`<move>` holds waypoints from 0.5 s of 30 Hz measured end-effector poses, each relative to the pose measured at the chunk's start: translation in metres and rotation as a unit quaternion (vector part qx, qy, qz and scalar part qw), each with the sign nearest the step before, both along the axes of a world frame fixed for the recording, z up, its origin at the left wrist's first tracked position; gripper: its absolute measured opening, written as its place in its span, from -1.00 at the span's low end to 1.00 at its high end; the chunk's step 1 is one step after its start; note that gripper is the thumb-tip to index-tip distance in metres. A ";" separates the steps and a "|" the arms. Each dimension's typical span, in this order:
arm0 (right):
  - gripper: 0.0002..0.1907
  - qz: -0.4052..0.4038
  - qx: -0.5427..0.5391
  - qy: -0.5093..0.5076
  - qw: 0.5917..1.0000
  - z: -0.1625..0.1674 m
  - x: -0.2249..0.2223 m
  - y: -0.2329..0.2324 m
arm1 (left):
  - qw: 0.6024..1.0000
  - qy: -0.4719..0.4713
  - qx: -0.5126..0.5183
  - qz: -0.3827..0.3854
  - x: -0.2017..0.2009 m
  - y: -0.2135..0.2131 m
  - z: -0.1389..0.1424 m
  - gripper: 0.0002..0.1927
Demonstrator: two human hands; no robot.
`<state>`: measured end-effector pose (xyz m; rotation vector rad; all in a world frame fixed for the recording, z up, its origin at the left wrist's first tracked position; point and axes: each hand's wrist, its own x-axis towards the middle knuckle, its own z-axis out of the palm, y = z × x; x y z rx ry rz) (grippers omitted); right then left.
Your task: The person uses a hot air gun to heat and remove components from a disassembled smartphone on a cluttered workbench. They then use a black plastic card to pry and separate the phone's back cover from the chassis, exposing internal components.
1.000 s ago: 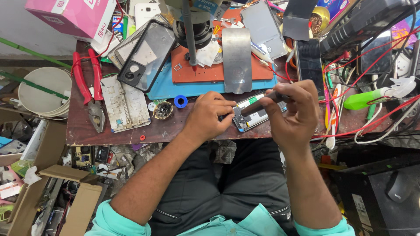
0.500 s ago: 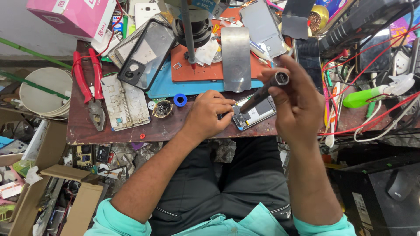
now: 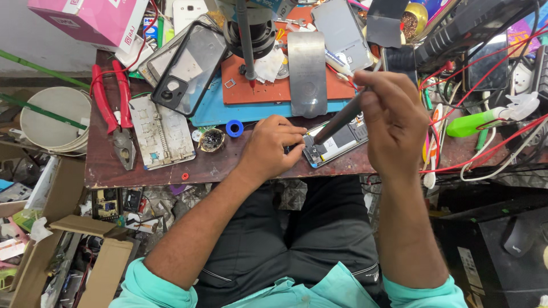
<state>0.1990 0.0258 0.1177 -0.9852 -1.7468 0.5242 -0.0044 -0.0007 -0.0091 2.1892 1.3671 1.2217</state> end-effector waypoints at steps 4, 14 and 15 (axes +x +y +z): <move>-0.71 -0.028 -0.026 0.025 0.999 -0.004 -0.002 -0.002 | 1.000 0.002 0.003 0.005 0.001 0.000 -0.001 -0.94; -0.69 -0.026 -0.008 -0.010 1.000 -0.001 -0.004 -0.003 | 1.000 0.005 0.005 0.004 0.001 0.000 -0.002 -0.93; -0.66 -0.027 -0.039 0.011 0.999 -0.001 -0.003 -0.003 | 1.000 0.004 0.003 0.005 0.001 0.000 -0.002 -0.93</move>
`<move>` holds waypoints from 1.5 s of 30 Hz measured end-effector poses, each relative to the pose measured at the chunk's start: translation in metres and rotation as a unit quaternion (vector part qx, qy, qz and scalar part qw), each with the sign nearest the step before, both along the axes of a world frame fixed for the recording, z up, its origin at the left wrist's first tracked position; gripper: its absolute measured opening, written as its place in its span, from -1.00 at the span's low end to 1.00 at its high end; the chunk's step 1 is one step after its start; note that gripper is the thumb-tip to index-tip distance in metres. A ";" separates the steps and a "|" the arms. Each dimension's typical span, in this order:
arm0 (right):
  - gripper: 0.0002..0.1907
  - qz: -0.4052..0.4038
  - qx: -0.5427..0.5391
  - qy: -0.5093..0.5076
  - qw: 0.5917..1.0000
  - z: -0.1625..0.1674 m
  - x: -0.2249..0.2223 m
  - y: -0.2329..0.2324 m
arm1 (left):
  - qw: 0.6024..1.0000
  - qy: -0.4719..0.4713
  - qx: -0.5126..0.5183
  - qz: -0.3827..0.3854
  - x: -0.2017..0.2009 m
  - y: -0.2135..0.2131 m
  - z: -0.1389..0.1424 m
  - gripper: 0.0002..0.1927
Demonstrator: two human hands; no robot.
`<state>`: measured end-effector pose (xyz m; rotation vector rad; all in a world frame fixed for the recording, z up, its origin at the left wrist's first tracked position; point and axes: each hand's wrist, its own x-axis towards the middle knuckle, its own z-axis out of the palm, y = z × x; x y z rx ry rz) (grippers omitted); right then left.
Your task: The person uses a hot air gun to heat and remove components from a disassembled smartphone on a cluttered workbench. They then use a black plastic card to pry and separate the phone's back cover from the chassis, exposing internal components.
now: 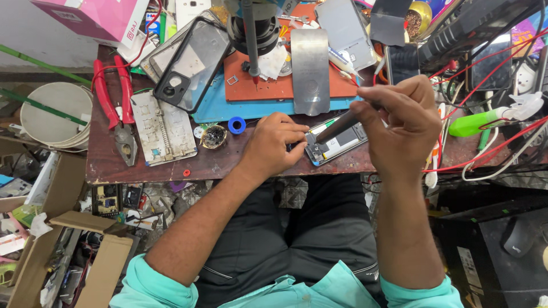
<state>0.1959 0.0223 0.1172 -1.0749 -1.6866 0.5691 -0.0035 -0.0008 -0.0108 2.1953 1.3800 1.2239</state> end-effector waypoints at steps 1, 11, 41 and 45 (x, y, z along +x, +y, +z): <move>-0.64 -0.003 -0.030 0.022 0.999 0.000 0.001 -0.001 | 1.000 0.001 0.001 0.001 0.000 0.000 0.000 -0.93; -0.77 0.117 0.057 0.090 0.987 -0.012 0.000 0.001 | 1.000 0.002 -0.002 0.006 0.001 0.000 0.000 -0.94; -0.48 0.045 0.084 -0.140 0.986 0.007 0.003 -0.010 | 1.000 0.003 -0.009 0.005 0.003 0.000 0.001 -0.93; -0.51 0.015 0.060 -0.149 0.987 0.009 -0.004 -0.015 | 1.000 0.006 -0.011 0.006 0.003 0.000 0.002 -0.92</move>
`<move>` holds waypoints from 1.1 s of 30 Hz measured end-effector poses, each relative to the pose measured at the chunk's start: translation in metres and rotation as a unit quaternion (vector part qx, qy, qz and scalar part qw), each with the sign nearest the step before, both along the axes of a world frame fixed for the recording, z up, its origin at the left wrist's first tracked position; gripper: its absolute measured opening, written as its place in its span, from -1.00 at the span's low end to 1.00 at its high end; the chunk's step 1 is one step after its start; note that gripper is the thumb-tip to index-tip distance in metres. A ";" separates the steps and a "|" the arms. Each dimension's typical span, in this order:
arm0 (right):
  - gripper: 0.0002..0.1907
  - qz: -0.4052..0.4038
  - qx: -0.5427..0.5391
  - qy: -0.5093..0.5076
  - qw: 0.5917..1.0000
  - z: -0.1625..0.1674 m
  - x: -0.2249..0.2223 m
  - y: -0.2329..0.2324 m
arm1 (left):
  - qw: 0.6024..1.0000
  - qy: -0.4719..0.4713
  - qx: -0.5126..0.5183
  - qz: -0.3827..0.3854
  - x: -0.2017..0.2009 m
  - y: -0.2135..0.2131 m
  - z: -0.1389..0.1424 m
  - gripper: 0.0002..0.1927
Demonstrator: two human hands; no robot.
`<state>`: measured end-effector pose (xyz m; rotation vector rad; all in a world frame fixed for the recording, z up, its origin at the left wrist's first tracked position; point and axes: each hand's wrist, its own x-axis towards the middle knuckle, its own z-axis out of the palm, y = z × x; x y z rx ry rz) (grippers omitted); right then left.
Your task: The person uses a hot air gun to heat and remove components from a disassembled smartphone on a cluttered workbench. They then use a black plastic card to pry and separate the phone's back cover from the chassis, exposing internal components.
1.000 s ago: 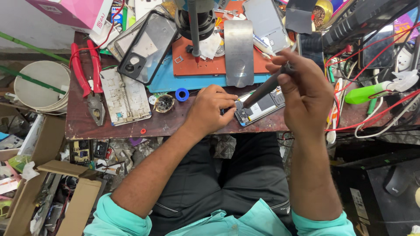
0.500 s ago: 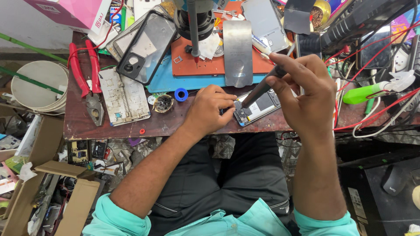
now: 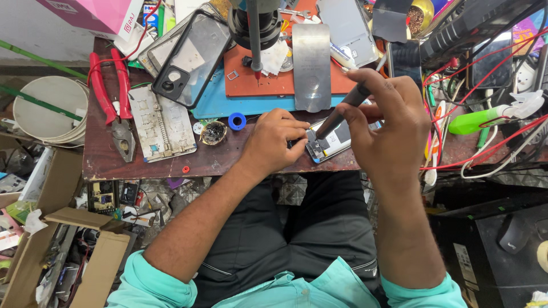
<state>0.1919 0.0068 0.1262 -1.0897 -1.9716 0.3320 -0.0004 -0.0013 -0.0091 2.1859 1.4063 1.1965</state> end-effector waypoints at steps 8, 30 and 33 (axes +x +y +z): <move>-0.54 -0.056 0.008 0.016 0.998 -0.002 -0.007 -0.008 | 1.000 -0.003 0.001 -0.001 0.000 0.000 0.000 -0.92; -0.54 -0.051 -0.024 0.027 0.998 -0.005 -0.008 -0.007 | 1.000 0.003 0.011 0.000 0.000 0.001 0.000 -0.93; -0.53 -0.041 -0.026 0.028 0.998 -0.004 -0.006 -0.006 | 1.000 0.004 0.005 0.002 0.000 0.001 0.000 -0.94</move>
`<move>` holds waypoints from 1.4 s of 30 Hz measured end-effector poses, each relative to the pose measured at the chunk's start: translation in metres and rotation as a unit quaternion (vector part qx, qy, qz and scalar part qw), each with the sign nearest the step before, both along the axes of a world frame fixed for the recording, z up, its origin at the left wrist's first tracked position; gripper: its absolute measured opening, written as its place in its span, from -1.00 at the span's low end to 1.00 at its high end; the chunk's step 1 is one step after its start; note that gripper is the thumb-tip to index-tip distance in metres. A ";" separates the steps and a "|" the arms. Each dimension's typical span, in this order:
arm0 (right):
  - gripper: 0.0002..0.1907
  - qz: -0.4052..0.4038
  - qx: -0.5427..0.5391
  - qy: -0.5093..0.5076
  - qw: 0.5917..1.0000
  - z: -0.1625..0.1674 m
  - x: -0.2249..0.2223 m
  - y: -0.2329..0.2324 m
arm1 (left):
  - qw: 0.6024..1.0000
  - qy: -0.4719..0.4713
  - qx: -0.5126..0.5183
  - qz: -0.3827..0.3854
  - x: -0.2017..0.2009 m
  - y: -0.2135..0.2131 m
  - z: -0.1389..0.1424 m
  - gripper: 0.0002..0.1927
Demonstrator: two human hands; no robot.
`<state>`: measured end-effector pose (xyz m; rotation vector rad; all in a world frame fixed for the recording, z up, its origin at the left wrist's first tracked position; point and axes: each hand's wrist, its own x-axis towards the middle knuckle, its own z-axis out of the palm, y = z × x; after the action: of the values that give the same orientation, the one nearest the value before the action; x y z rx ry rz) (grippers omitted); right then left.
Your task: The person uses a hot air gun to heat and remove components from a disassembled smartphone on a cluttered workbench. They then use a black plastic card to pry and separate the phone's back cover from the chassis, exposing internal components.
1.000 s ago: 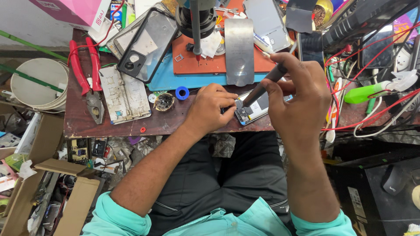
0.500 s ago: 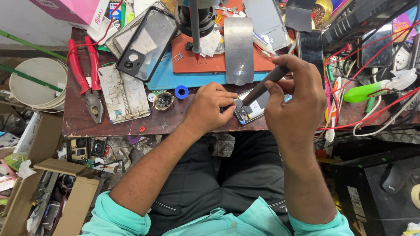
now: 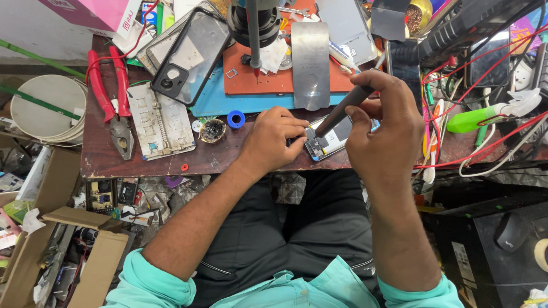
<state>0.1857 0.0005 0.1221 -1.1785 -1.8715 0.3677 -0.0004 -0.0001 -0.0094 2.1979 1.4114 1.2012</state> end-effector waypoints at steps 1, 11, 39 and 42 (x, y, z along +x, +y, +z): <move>-0.53 -0.002 -0.002 -0.001 1.000 0.000 0.000 0.000 | 1.000 0.001 -0.003 -0.001 -0.001 0.000 0.000 -0.94; -0.55 0.012 0.084 0.010 0.996 -0.012 -0.008 -0.002 | 1.000 0.001 -0.003 -0.003 -0.001 0.000 0.000 -0.93; -0.57 0.129 0.056 0.139 0.980 -0.043 0.010 0.003 | 0.998 0.038 0.043 0.012 0.008 -0.008 0.013 -0.88; -0.55 0.134 0.063 0.140 0.979 -0.047 0.015 0.003 | 0.998 0.045 0.029 0.026 0.008 -0.009 0.013 -0.90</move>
<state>0.2004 0.0032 0.0747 -0.7489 -1.7765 0.5274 0.0074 -0.0087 0.0036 2.2937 1.4956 1.1887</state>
